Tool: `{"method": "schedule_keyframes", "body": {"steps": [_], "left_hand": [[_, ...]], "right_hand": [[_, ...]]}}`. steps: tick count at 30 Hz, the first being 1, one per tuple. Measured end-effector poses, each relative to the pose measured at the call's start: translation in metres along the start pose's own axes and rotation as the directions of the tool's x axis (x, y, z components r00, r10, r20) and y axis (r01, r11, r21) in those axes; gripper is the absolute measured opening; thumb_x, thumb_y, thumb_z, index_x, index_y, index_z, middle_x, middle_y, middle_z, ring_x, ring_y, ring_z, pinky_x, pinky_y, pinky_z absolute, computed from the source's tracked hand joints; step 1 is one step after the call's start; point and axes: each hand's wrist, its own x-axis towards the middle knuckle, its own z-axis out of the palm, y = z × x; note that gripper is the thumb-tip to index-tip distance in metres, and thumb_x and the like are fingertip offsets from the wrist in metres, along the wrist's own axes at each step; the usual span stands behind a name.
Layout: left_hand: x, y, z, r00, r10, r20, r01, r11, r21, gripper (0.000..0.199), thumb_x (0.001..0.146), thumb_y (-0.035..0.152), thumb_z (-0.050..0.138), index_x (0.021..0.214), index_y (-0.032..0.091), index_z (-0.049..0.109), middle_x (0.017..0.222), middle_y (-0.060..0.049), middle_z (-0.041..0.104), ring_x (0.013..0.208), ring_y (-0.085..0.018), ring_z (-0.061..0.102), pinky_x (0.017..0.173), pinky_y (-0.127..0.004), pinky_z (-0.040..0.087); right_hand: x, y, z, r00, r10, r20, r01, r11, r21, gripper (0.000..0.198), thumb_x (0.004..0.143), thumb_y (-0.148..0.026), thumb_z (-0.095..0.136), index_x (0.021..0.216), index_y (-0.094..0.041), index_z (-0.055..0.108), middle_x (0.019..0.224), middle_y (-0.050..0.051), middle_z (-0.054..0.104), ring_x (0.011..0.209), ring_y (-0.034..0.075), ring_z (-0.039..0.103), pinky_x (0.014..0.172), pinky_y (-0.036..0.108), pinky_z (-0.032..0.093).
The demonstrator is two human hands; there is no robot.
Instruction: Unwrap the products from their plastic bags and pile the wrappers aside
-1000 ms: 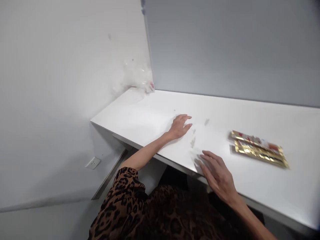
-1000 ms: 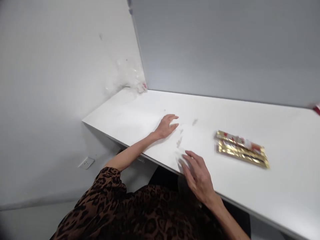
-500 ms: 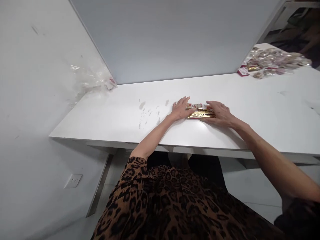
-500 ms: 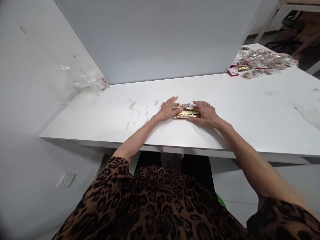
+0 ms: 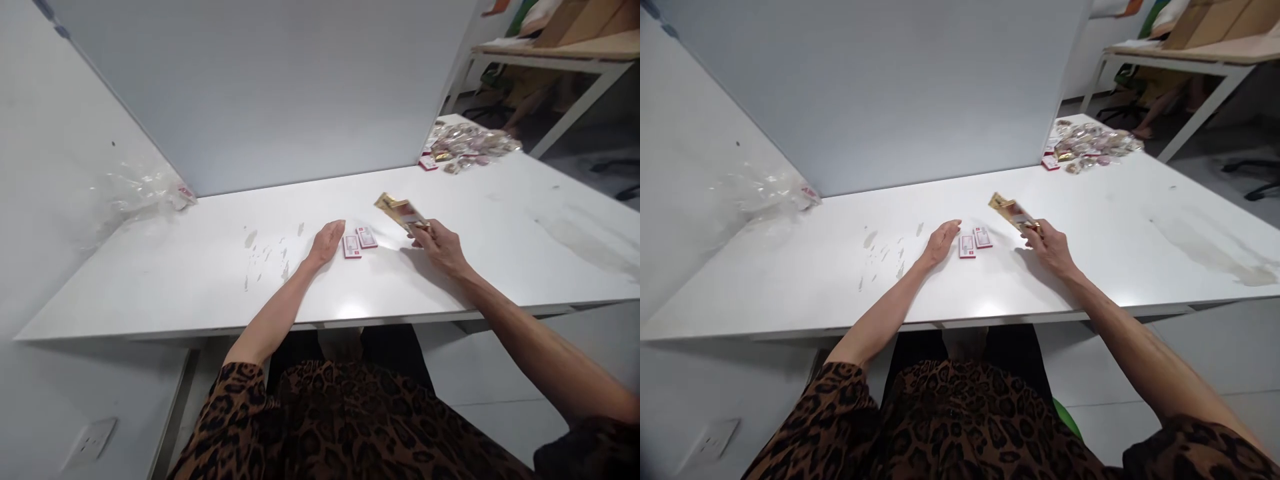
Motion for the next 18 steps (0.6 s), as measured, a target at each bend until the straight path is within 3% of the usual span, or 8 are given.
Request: {"method": "schedule_keyframes", "body": {"steps": [3,6,9,13,16,18], "left_hand": [[-0.002,-0.002,0.000,1.000,-0.003,0.003,0.003,0.999,-0.044,0.070,0.111,0.067,0.033,0.147,0.016,0.064,0.157,-0.016,0.065,0.146,-0.025,0.063,0.126,-0.043,0.048],[-0.003,-0.002,-0.003,1.000,-0.011,0.006,0.011,0.996,-0.085,0.072,0.110,0.071,0.034,0.150,0.018,0.062,0.159,-0.015,0.063,0.147,-0.025,0.062,0.126,-0.044,0.048],[-0.003,0.003,-0.005,0.999,-0.030,0.017,0.031,0.998,-0.062,0.073,0.109,0.072,0.034,0.152,0.019,0.062,0.156,-0.015,0.064,0.144,-0.026,0.064,0.125,-0.045,0.050],[-0.004,0.014,-0.009,0.997,-0.020,0.073,0.015,0.998,0.065,0.072,0.108,0.073,0.032,0.152,0.026,0.063,0.148,-0.012,0.068,0.141,-0.027,0.064,0.125,-0.047,0.050],[-0.006,0.018,-0.011,0.995,-0.022,0.094,0.013,0.995,0.100,0.073,0.107,0.076,0.031,0.150,0.028,0.065,0.148,-0.012,0.069,0.143,-0.028,0.062,0.126,-0.048,0.049],[-0.008,0.019,-0.012,0.995,-0.031,0.100,0.021,0.995,0.098,0.073,0.107,0.075,0.031,0.150,0.028,0.066,0.148,-0.012,0.069,0.143,-0.028,0.062,0.126,-0.048,0.049]], "right_hand": [[0.004,0.018,-0.036,0.965,0.181,-0.187,-0.141,0.968,0.209,0.055,0.088,-0.075,0.070,0.101,-0.022,0.063,0.090,0.008,0.076,0.062,0.018,0.067,0.062,0.036,0.061],[0.019,0.050,-0.073,0.912,0.259,-0.319,-0.188,0.954,0.235,0.056,0.084,-0.075,0.075,0.099,-0.023,0.063,0.088,0.008,0.074,0.057,0.020,0.064,0.059,0.042,0.060],[0.056,0.085,-0.103,0.862,0.317,-0.394,-0.250,0.944,0.214,0.049,0.087,-0.068,0.075,0.098,-0.022,0.063,0.089,0.012,0.073,0.055,0.023,0.063,0.062,0.053,0.059],[0.158,0.106,-0.123,0.806,0.374,-0.459,-0.362,0.925,0.118,0.030,0.096,-0.046,0.069,0.090,-0.018,0.061,0.082,0.014,0.068,0.058,0.023,0.064,0.069,0.058,0.057],[0.253,0.106,-0.117,0.814,0.331,-0.478,-0.358,0.933,0.037,0.025,0.098,-0.039,0.066,0.089,-0.016,0.063,0.093,0.020,0.070,0.087,0.033,0.075,0.083,0.058,0.056],[0.303,0.110,-0.105,0.847,0.229,-0.479,-0.312,0.945,-0.101,0.034,0.100,-0.048,0.065,0.099,-0.015,0.065,0.107,0.023,0.072,0.113,0.040,0.073,0.095,0.060,0.053]]}}
